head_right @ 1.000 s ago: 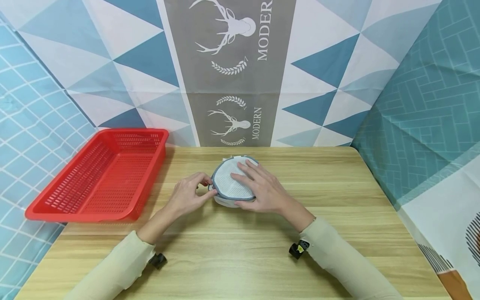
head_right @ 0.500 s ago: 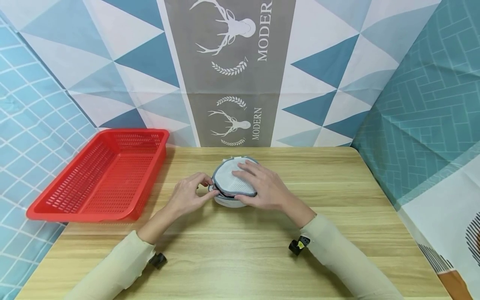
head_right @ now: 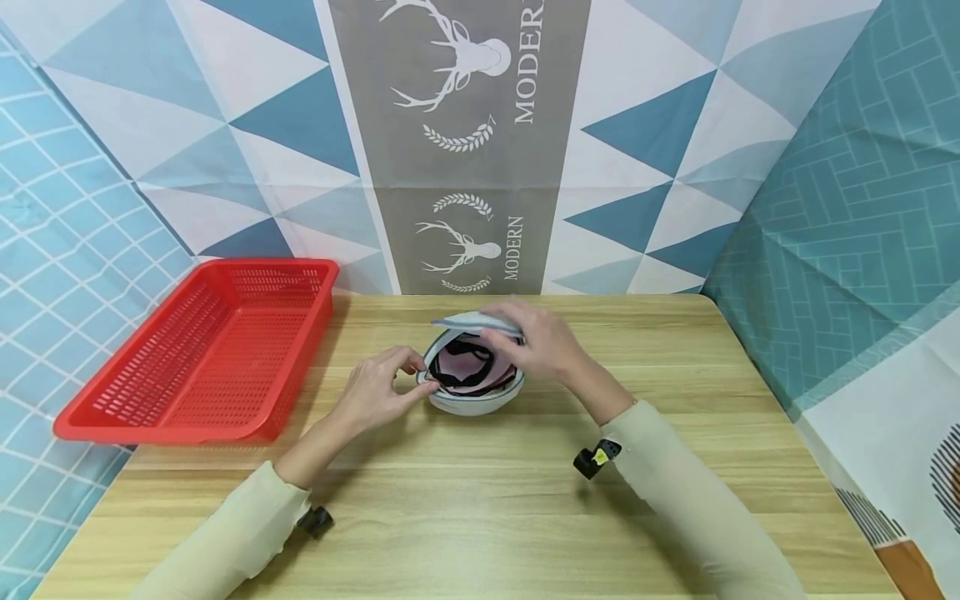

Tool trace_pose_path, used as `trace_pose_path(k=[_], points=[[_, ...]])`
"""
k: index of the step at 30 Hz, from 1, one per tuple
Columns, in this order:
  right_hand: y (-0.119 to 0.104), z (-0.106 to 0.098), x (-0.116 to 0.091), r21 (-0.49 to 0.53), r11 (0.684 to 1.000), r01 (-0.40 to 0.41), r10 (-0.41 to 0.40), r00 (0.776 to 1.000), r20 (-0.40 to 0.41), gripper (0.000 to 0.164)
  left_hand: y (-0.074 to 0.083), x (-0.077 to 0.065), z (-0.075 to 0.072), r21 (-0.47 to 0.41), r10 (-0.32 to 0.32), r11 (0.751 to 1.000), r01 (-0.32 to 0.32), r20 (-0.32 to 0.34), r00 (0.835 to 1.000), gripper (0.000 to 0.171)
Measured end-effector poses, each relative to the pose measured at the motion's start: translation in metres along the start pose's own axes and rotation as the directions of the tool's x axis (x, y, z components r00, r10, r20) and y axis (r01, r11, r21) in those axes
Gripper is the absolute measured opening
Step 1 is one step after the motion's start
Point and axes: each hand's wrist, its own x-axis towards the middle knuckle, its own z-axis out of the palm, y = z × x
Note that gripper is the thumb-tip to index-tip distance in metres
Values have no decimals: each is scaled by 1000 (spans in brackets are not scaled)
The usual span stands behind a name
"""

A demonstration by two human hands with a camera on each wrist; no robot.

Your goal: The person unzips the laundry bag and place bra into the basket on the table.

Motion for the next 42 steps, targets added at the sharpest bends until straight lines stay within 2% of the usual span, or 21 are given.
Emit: trace_pose_path(k=[3,7,13,21,24,27,29,31,34,39,42], points=[[5,-3,8,65,996,-66,69,997,-36,28,0,0,0,3,-2,1000,2,1,1000,34],[11,-5,19,129,975,-179,189,980,-68,28,1,0,-1,1,5,1000,-5,-3,1000,33],[26,-3,32,234,913,-333,371,918,-138,30,1,-1,-1,1,3,1000,-3,-2,1000,31],[49,7,36,359,839,-409,489,856,-169,39,2,-1,-1,1,-5,1000,5,0,1000,32],[55,11,34,395,801,-449,545,821,-172,52,3,-1,-1,3,-4,1000,4,0,1000,32],[59,15,33,429,755,-496,608,774,-176,67,3,-1,-2,8,0,1000,0,-2,1000,31],[62,17,32,431,729,-532,646,742,-178,75,3,-1,-2,10,2,1000,-2,-2,1000,32],[64,20,31,420,708,-568,675,719,-165,79,3,-1,-2,10,3,1000,-3,-1,1000,32],[67,24,29,393,683,-616,699,707,-106,80,3,0,-2,6,1,1000,-1,4,1000,33],[72,32,23,385,653,-652,703,711,9,79,3,1,-2,-1,-5,1000,5,9,1000,35],[73,34,18,373,646,-665,700,712,56,67,3,1,-2,-3,1,1000,-1,10,1000,40]])
